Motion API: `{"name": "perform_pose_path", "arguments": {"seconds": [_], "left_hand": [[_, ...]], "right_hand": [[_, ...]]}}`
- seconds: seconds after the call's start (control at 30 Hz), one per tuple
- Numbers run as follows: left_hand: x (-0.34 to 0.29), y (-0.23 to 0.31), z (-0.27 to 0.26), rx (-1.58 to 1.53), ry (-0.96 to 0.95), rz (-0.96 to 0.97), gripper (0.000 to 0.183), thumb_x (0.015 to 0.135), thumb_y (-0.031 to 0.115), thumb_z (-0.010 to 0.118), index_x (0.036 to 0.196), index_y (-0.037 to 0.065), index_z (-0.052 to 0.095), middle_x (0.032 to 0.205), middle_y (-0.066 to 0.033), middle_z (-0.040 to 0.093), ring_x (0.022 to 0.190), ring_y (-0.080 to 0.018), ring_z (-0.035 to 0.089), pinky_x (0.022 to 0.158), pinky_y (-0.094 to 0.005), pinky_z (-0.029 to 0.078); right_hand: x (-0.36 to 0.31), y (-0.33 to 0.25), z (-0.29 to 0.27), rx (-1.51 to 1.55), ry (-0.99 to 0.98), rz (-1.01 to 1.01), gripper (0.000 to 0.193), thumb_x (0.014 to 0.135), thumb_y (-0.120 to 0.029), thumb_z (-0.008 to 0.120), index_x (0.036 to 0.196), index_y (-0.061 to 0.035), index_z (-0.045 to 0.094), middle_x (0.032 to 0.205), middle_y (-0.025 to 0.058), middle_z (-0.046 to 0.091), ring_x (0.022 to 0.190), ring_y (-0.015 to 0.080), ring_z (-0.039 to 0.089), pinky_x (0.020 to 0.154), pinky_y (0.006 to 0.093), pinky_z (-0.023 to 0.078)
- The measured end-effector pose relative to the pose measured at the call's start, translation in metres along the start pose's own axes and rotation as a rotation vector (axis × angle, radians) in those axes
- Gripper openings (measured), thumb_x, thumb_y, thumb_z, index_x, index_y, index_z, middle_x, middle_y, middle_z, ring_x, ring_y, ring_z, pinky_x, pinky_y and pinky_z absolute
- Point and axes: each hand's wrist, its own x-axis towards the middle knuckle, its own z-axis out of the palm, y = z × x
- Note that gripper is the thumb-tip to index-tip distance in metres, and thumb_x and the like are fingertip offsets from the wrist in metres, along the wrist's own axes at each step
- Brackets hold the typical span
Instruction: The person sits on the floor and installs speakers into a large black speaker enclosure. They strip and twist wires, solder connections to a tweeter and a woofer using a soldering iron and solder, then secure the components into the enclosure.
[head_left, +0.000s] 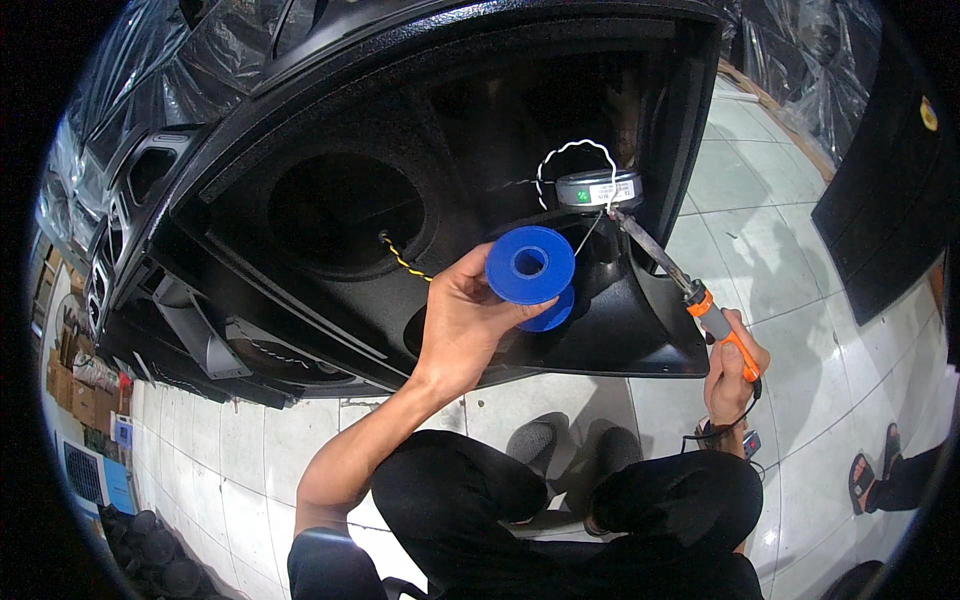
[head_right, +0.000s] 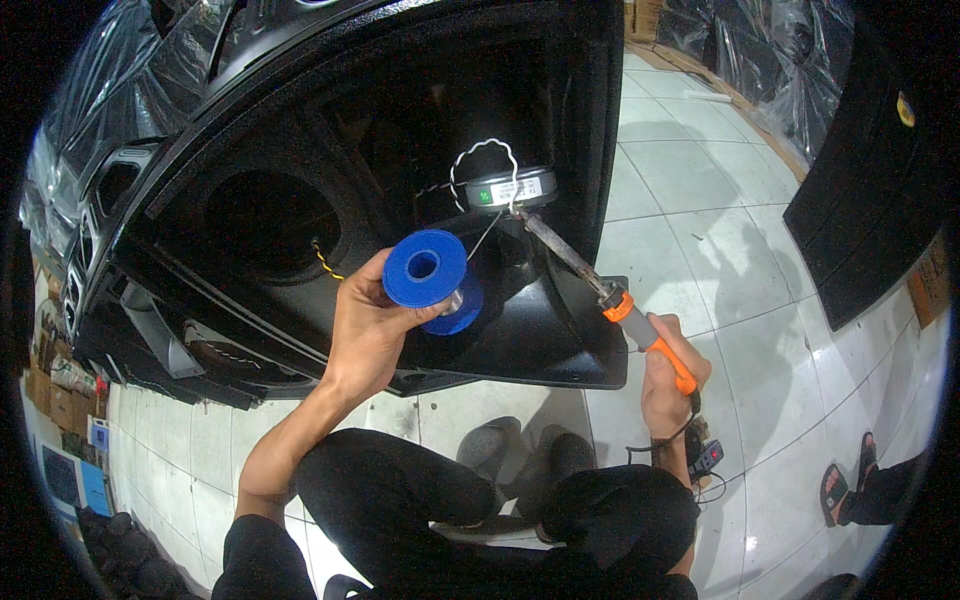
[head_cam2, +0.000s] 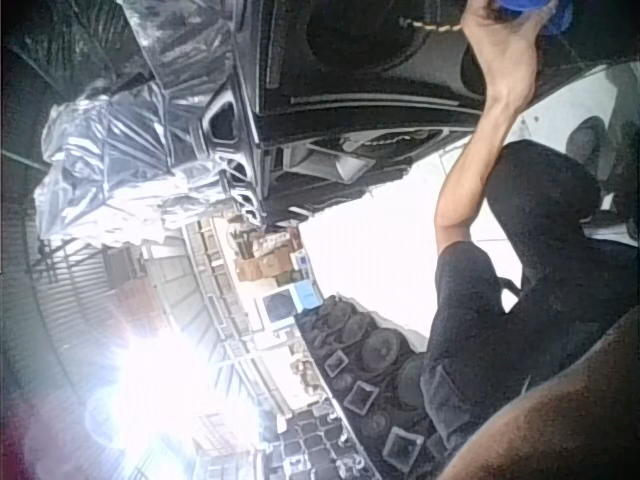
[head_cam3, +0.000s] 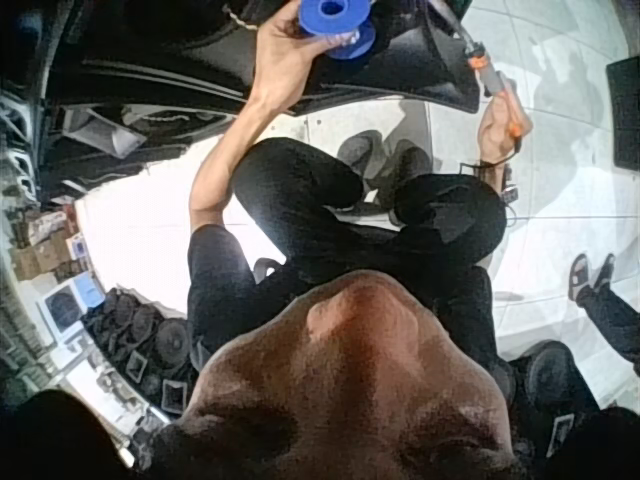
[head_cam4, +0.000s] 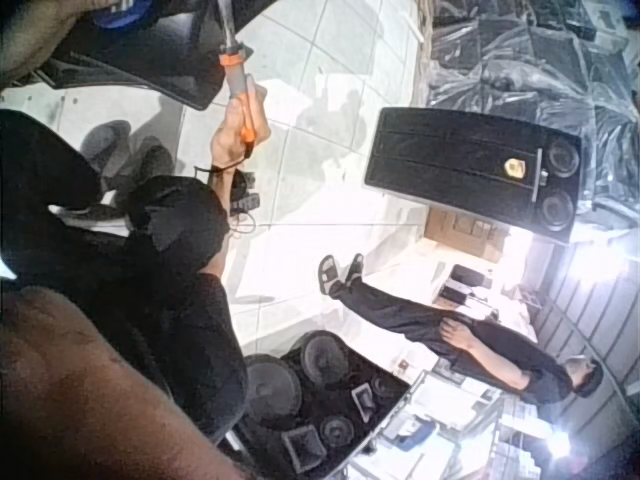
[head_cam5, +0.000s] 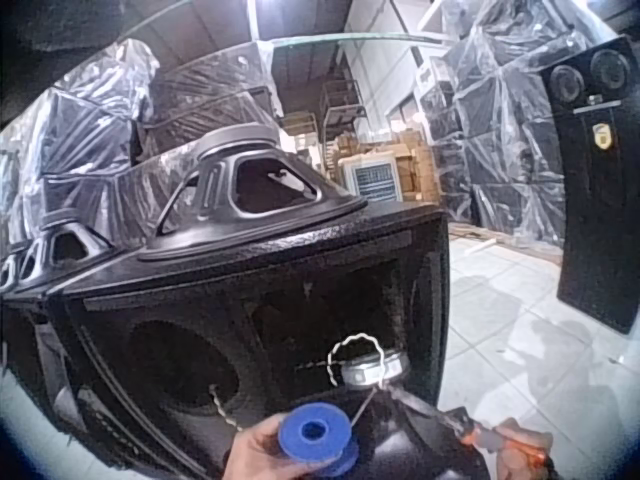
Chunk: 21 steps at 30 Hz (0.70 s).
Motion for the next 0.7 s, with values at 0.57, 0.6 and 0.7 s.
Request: {"name": "perform_pose_path", "arguments": {"seconds": [0.57,0.6,0.7], "left_hand": [[-0.024,0.03,-0.043,-0.126,0.205,0.212,0.053,0.072,-0.002,0.082,0.121,-0.002,0.062,0.107,-0.0145,0.072,0.099,-0.0236,0.071,0.096,-0.0401,0.055],[-0.031,0.035,-0.046,-0.167,0.227,0.239,0.055,0.073,0.002,0.081,0.123,-0.004,0.06,0.107,-0.0173,0.071,0.099,-0.0269,0.071,0.096,-0.0416,0.054],[-0.059,0.025,-0.065,-0.116,0.26,0.34,0.056,0.088,0.023,0.072,0.132,-0.007,0.054,0.114,-0.0197,0.068,0.103,-0.0284,0.068,0.092,-0.0413,0.055]], "right_hand": [[-0.066,-0.04,-0.103,0.174,0.506,0.267,0.054,0.097,-0.032,0.062,0.128,0.0118,0.056,0.108,0.0104,0.063,0.096,0.0149,0.059,0.087,0.0273,0.048],[-0.075,-0.044,-0.114,0.169,0.528,0.261,0.052,0.098,-0.031,0.061,0.128,0.0113,0.057,0.108,0.0104,0.064,0.095,0.0151,0.059,0.086,0.0276,0.048],[-0.104,-0.061,-0.14,0.122,0.602,0.304,0.045,0.1,-0.029,0.059,0.124,0.0091,0.06,0.109,0.0106,0.064,0.093,0.0157,0.059,0.087,0.0288,0.048]]}}
